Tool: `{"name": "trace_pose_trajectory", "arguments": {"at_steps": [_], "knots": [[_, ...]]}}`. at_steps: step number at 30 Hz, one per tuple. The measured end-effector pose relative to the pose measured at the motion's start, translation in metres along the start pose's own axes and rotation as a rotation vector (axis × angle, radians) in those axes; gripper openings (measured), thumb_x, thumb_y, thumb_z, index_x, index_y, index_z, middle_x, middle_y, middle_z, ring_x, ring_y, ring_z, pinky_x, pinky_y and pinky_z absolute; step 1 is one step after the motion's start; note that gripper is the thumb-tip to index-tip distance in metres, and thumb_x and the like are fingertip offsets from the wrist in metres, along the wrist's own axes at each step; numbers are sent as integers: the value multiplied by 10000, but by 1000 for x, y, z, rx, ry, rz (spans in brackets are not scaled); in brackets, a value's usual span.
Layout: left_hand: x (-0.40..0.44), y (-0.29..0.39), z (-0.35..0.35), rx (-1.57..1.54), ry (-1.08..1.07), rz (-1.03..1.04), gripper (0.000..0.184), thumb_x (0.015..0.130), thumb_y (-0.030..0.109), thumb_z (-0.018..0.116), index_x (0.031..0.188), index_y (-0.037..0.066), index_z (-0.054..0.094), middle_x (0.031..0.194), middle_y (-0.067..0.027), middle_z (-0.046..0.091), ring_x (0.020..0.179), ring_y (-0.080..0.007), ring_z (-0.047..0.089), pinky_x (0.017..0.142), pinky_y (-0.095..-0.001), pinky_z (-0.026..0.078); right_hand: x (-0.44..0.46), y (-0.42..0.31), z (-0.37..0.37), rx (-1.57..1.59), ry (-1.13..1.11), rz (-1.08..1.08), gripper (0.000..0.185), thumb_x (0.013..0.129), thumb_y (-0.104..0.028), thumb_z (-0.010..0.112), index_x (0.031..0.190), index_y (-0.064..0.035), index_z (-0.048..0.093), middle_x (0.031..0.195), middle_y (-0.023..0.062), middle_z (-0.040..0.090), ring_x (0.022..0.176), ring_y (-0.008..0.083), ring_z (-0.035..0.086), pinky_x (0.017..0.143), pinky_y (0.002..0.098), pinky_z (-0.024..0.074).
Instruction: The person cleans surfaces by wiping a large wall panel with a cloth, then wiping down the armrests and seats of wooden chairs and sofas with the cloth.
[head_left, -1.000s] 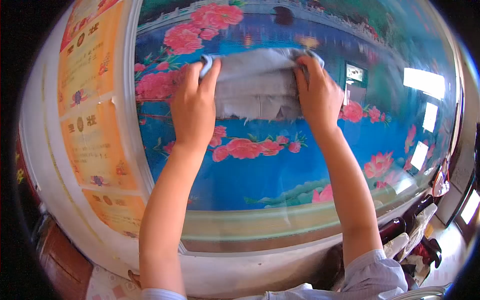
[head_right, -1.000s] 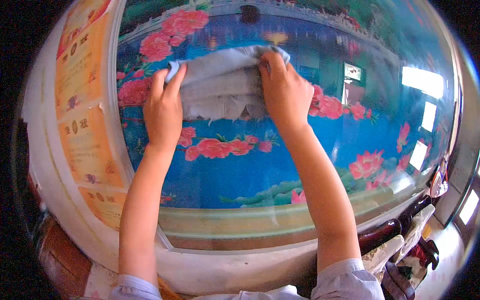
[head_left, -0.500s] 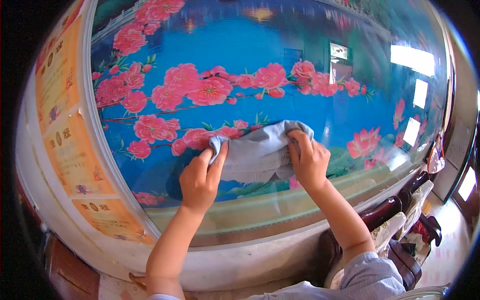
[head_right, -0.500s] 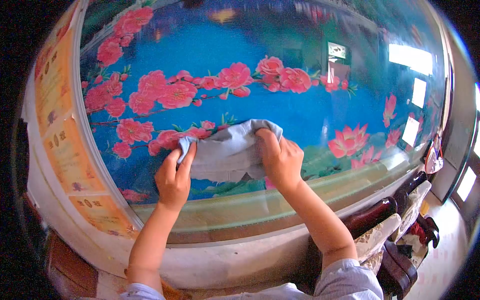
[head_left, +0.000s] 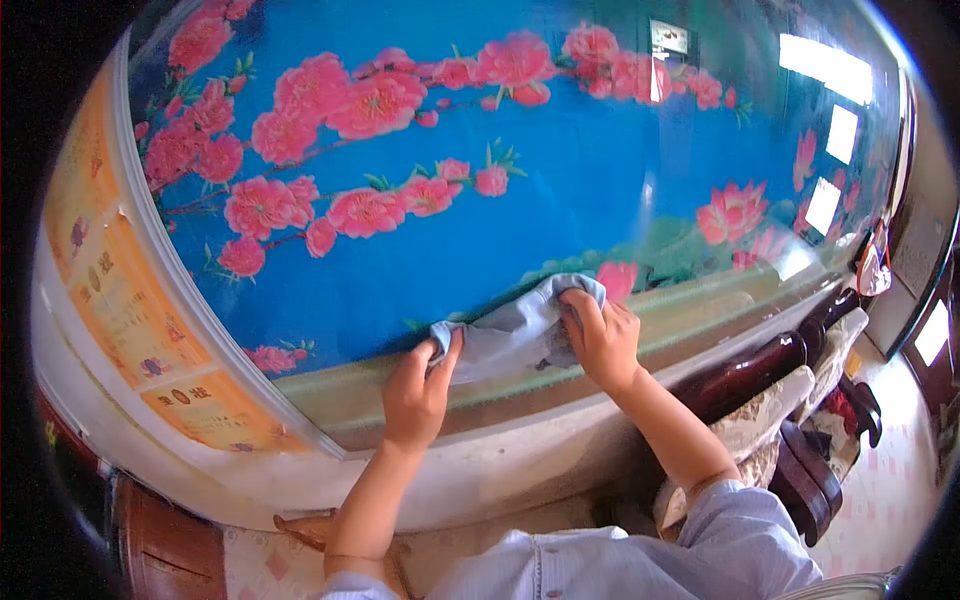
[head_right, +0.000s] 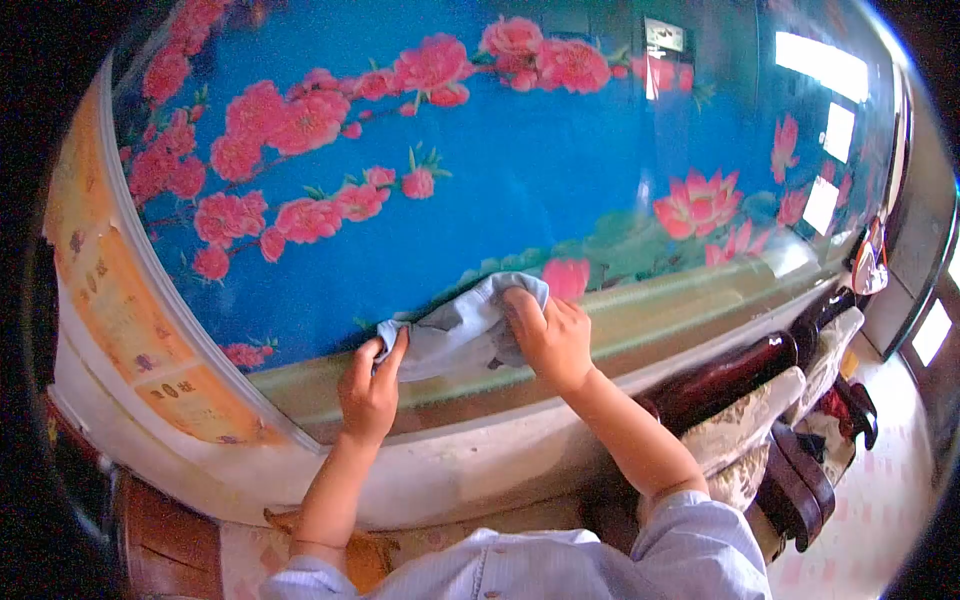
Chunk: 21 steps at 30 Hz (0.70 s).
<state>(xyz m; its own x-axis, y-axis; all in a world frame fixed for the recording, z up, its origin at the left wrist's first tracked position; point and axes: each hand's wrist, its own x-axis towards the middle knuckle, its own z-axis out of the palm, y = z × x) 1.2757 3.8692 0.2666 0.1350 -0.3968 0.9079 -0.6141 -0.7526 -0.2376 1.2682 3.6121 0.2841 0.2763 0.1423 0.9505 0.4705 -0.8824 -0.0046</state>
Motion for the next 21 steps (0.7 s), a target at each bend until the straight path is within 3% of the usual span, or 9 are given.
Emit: {"name": "trace_pose_trajectory", "arguments": {"at_steps": [3, 4, 5, 7, 8, 9, 12, 19, 21], "knots": [[10, 5, -17, -96, -30, -222, 441, 774, -69, 604, 1156, 136, 690, 979, -99, 587, 836, -266, 638, 683, -370, 520, 3, -8, -6, -53, -74, 57, 242, 774, -79, 681, 1001, -114, 609, 821, 81, 649, 659, 284, 622, 591, 374, 476], [24, 1, -21, -94, 53, -215, 455, 773, -87, 588, 1160, 131, 686, 994, -105, 587, 852, -283, 639, 691, -374, 519, 12, -11, -8, -70, -34, 66, 225, 781, -85, 676, 995, -115, 615, 817, 81, 649, 665, 284, 625, 592, 373, 478], [38, 1, -26, -139, 61, -299, 472, 782, -121, 515, 1166, 96, 684, 1013, -159, 559, 943, -328, 594, 805, -397, 473, 23, -16, -10, -87, 5, 77, 209, 788, -90, 672, 989, -115, 621, 813, 81, 649, 670, 283, 628, 594, 372, 479], [69, -2, -26, -121, 205, -377, 525, 780, -126, 470, 1211, 108, 659, 1048, -171, 545, 918, -329, 579, 814, -391, 466, 54, -26, -11, -66, 155, 86, 178, 804, -100, 669, 976, -119, 631, 814, 90, 650, 682, 292, 633, 595, 374, 481], [79, -1, -26, -120, 234, -448, 471, 810, -25, 532, 1248, 117, 631, 1086, -165, 526, 955, -323, 545, 862, -404, 433, 66, -34, -10, -65, 145, 101, 178, 804, -100, 669, 976, -119, 631, 814, 90, 650, 682, 292, 633, 595, 374, 481], [82, 0, -22, -123, 220, -447, 471, 810, -25, 532, 1248, 117, 631, 1086, -165, 526, 955, -323, 545, 862, -404, 433, 77, -42, -9, -16, 205, 126, 183, 811, -111, 670, 989, -125, 626, 810, 94, 648, 686, 298, 634, 597, 378, 482], [82, 3, -9, 55, 341, -366, 507, 776, 219, 663, 1271, 124, 609, 1127, -149, 482, 1022, -335, 414, 934, -445, 343, 77, -59, 6, 31, 209, 189, 205, 818, -127, 673, 1015, -136, 615, 795, 101, 644, 689, 308, 633, 599, 386, 482], [38, 2, 34, 171, 373, -318, 410, 798, 65, 630, 1200, 138, 665, 960, -81, 487, 887, -280, 452, 809, -397, 388, 17, -55, 30, 4, 102, 205, 269, 781, -110, 686, 1034, -140, 600, 737, 106, 615, 640, 315, 605, 561, 399, 456], [19, 8, 40, 146, 359, -351, 457, 734, 36, 614, 1166, 154, 703, 897, -85, 483, 838, -295, 467, 791, -422, 401, -4, -54, 37, 37, 115, 251, 267, 783, -92, 674, 1036, -128, 598, 732, 107, 615, 638, 321, 603, 560, 402, 456]]}}
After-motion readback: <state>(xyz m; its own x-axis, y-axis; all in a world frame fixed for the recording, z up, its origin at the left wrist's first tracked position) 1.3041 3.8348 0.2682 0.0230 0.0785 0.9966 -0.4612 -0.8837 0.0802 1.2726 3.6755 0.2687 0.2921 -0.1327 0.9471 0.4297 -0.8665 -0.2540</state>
